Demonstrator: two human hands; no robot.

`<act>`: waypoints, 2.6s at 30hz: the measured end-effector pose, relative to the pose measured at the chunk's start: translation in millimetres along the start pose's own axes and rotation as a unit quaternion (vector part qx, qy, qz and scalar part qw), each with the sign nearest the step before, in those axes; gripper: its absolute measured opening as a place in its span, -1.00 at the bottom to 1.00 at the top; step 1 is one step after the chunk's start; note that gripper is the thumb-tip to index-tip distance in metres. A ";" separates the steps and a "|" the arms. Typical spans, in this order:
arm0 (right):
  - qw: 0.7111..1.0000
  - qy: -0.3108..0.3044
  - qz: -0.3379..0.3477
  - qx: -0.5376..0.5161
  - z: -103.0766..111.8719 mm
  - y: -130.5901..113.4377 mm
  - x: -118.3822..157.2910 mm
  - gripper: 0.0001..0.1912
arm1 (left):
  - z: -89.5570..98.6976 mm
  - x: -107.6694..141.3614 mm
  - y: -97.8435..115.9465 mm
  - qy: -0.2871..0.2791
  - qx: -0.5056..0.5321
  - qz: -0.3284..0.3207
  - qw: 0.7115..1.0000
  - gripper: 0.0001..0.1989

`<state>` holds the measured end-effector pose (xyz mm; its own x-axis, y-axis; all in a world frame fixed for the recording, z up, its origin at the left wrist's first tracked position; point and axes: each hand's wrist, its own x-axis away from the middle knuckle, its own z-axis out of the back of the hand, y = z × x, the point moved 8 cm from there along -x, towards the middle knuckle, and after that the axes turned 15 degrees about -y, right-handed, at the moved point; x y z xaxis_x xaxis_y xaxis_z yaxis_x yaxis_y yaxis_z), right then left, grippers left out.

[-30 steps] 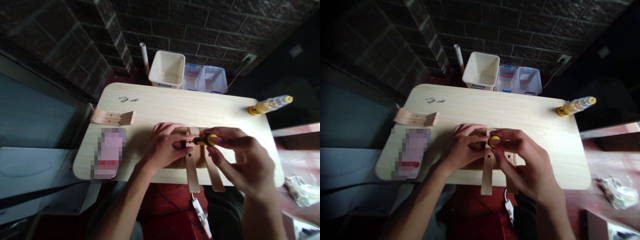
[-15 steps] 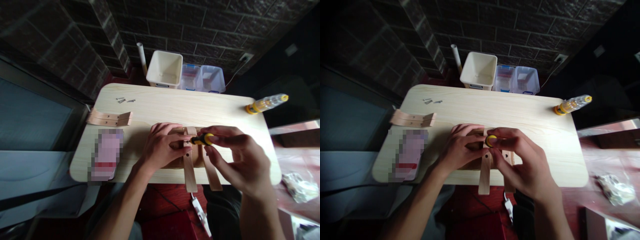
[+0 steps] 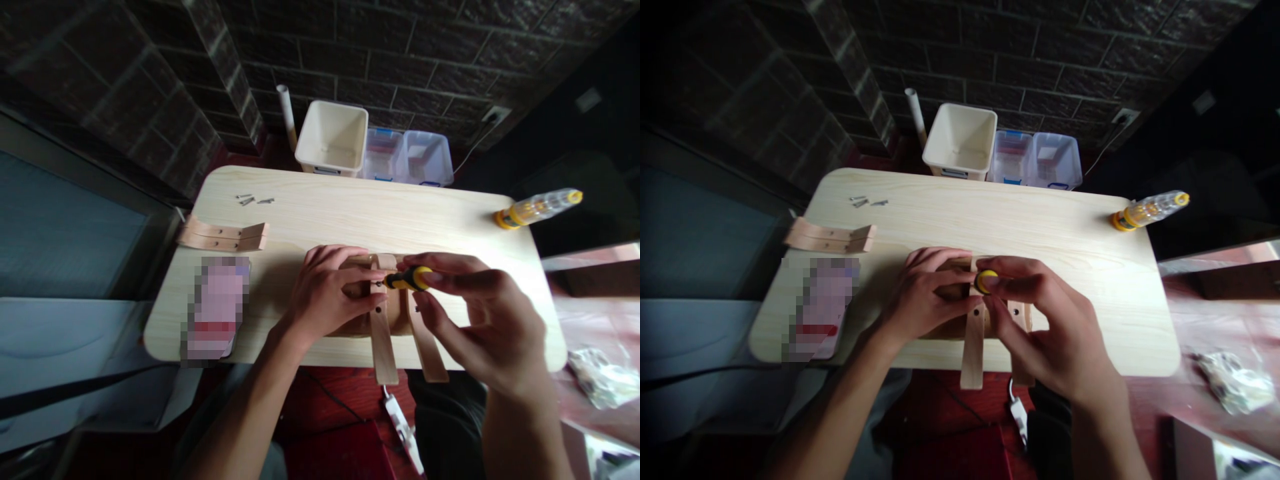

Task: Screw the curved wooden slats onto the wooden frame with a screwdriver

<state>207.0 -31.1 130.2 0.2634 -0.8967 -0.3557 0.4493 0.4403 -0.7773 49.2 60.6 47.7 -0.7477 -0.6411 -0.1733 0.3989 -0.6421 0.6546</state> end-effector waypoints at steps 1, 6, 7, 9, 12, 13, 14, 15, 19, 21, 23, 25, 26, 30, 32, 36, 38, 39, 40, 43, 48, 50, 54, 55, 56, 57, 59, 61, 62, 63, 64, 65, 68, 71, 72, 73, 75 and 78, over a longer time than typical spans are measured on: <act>1.000 -0.001 -0.001 0.004 0.1 -0.1 -0.3 -0.40 | 0.0 0.1 -0.1 0.000 0.000 0.002 1.000 -0.76; 1.000 0.004 0.004 0.016 1.7 -2.2 -0.3 -0.40 | -0.5 0.0 0.0 0.001 0.001 -0.002 1.000 -0.77; 1.000 0.002 0.000 0.009 1.3 -1.5 0.1 -0.41 | -0.5 0.1 0.0 0.002 0.002 -0.004 1.000 -0.77; 1.000 -0.001 -0.007 -0.007 0.3 0.3 1.0 -0.41 | -0.5 0.3 -0.4 0.004 0.002 -0.003 1.000 -0.77; 1.000 -0.005 -0.007 -0.012 -0.9 1.8 1.8 -0.41 | -0.3 0.5 -0.7 0.002 0.002 -0.003 1.000 -0.76; 1.000 -0.004 -0.005 -0.006 -0.9 1.9 1.6 -0.41 | -0.1 0.5 -0.6 0.002 0.002 -0.004 1.000 -0.76; 1.000 -0.002 -0.002 0.002 -0.5 1.8 1.4 -0.42 | 0.2 0.6 -0.5 0.003 0.002 -0.005 1.000 -0.76; 1.000 0.001 0.000 0.008 0.0 1.4 1.1 -0.43 | 0.3 0.6 -0.5 0.003 0.002 -0.006 1.000 -0.76; 1.000 0.000 -0.001 0.001 0.5 0.0 0.7 -0.43 | 0.2 0.1 -0.7 0.004 0.002 -0.007 1.000 -0.75; 1.000 -0.006 -0.006 -0.010 -0.3 0.6 1.2 -0.42 | -0.1 0.1 -0.8 0.003 0.002 -0.007 1.000 -0.74; 1.000 -0.003 -0.008 -0.013 -0.2 1.6 1.8 -0.40 | -0.2 0.4 -1.0 0.002 0.002 -0.006 1.000 -0.74; 1.000 0.007 -0.003 -0.007 0.9 2.2 2.1 -0.39 | -0.1 0.9 -1.2 0.003 0.002 -0.006 1.000 -0.74; 1.000 0.011 -0.001 -0.003 1.3 2.6 2.0 -0.39 | 0.0 1.1 -1.3 0.004 0.002 -0.006 1.000 -0.74; 1.000 0.008 -0.004 -0.003 0.6 2.4 0.9 -0.43 | -0.7 0.7 -1.5 0.000 0.002 -0.006 1.000 -0.74; 1.000 0.002 -0.005 -0.006 0.1 1.6 0.2 -0.41 | -1.2 0.3 -1.7 -0.005 0.000 -0.004 1.000 -0.73; 1.000 0.010 0.003 0.009 1.0 -0.4 -0.1 -0.40 | -1.6 0.2 -2.0 -0.009 -0.002 -0.001 1.000 -0.73; 1.000 0.009 0.001 0.005 -0.1 0.4 0.1 -0.42 | -1.4 0.4 -1.9 -0.008 -0.002 -0.002 1.000 -0.73; 1.000 0.006 -0.001 0.001 -1.1 0.8 0.2 -0.42 | -1.4 0.5 -1.8 -0.008 -0.002 -0.003 1.000 -0.73; 1.000 0.003 -0.003 -0.005 -1.9 1.3 0.3 -0.42 | -1.2 0.4 -1.6 -0.007 -0.001 -0.003 1.000 -0.73; 1.000 -0.007 -0.005 -0.013 -3.1 1.3 0.3 -0.38 | -0.6 0.1 -1.1 -0.006 0.003 -0.002 1.000 -0.74; 1.000 0.007 0.002 0.003 1.0 0.4 0.3 -0.39 | 1.0 0.2 0.1 -0.001 0.003 -0.003 1.000 -0.76; 1.000 0.011 -0.002 0.004 1.0 1.1 0.5 -0.41 | 1.1 0.4 0.6 -0.001 0.004 -0.007 1.000 -0.75; 1.000 0.004 -0.001 -0.006 -1.6 1.8 0.5 -0.43 | 0.8 0.4 0.6 -0.004 0.003 -0.007 1.000 -0.75; 1.000 0.003 0.000 -0.006 -1.7 1.9 0.5 -0.43 | 0.8 0.5 0.7 -0.004 0.002 -0.007 1.000 -0.75; 1.000 0.005 0.000 -0.005 -1.4 2.1 0.7 -0.42 | 0.7 0.5 0.7 -0.004 0.002 -0.007 1.000 -0.75; 1.000 0.009 0.000 -0.002 -0.6 2.3 0.9 -0.42 | 0.5 0.6 0.5 -0.004 0.001 -0.006 1.000 -0.75; 1.000 0.019 -0.004 0.004 1.2 2.1 1.5 -0.42 | -0.2 0.7 -0.4 -0.006 0.000 -0.003 1.000 -0.75; 1.000 0.019 -0.005 0.002 1.6 0.9 1.6 -0.44 | -0.7 0.7 -1.1 -0.006 0.000 -0.001 1.000 -0.74; 1.000 0.014 -0.005 -0.002 1.1 0.3 1.4 -0.45 | -0.7 0.6 -1.3 -0.005 0.000 -0.001 1.000 -0.74; 1.000 0.007 -0.005 -0.007 0.6 -0.2 1.2 -0.45 | -0.7 0.5 -1.3 -0.004 0.000 -0.001 1.000 -0.74; 1.000 0.001 -0.005 -0.011 0.1 -0.5 0.9 -0.44 | -0.7 0.3 -1.3 -0.004 0.001 -0.002 1.000 -0.74; 1.000 -0.003 -0.005 -0.012 0.1 -0.4 0.7 -0.43 | -0.7 0.1 -1.5 -0.005 0.001 -0.001 1.000 -0.74; 1.000 0.006 -0.004 0.001 2.7 0.0 0.8 -0.40 | -0.4 -0.3 -1.6 -0.006 0.002 0.001 1.000 -0.74; 1.000 0.019 -0.002 0.006 4.4 -0.4 1.1 -0.42 | -0.3 -0.4 -1.6 -0.006 0.002 -0.001 1.000 -0.74; 1.000 0.018 -0.003 0.003 3.9 -0.5 1.0 -0.43 | -0.5 -0.4 -1.5 -0.006 0.002 -0.001 1.000 -0.74; 1.000 0.014 -0.004 -0.001 3.1 -0.7 0.8 -0.44 | -0.7 -0.4 -1.5 -0.008 0.003 -0.001 1.000 -0.74; 1.000 0.006 -0.004 -0.002 1.3 -1.5 0.4 -0.45 | -0.8 -0.4 -1.4 -0.009 0.004 0.000 1.000 -0.74; 1.000 0.001 0.001 0.013 -0.1 -2.5 0.0 -0.44 | -0.1 -0.3 -0.9 -0.008 0.005 0.002 1.000 -0.74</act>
<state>205.7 -32.2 132.1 0.2618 -0.8963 -0.3579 0.4714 0.4423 -0.7630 49.1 61.3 47.1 -0.7546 -0.6369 -0.1579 0.3970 -0.6347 0.6630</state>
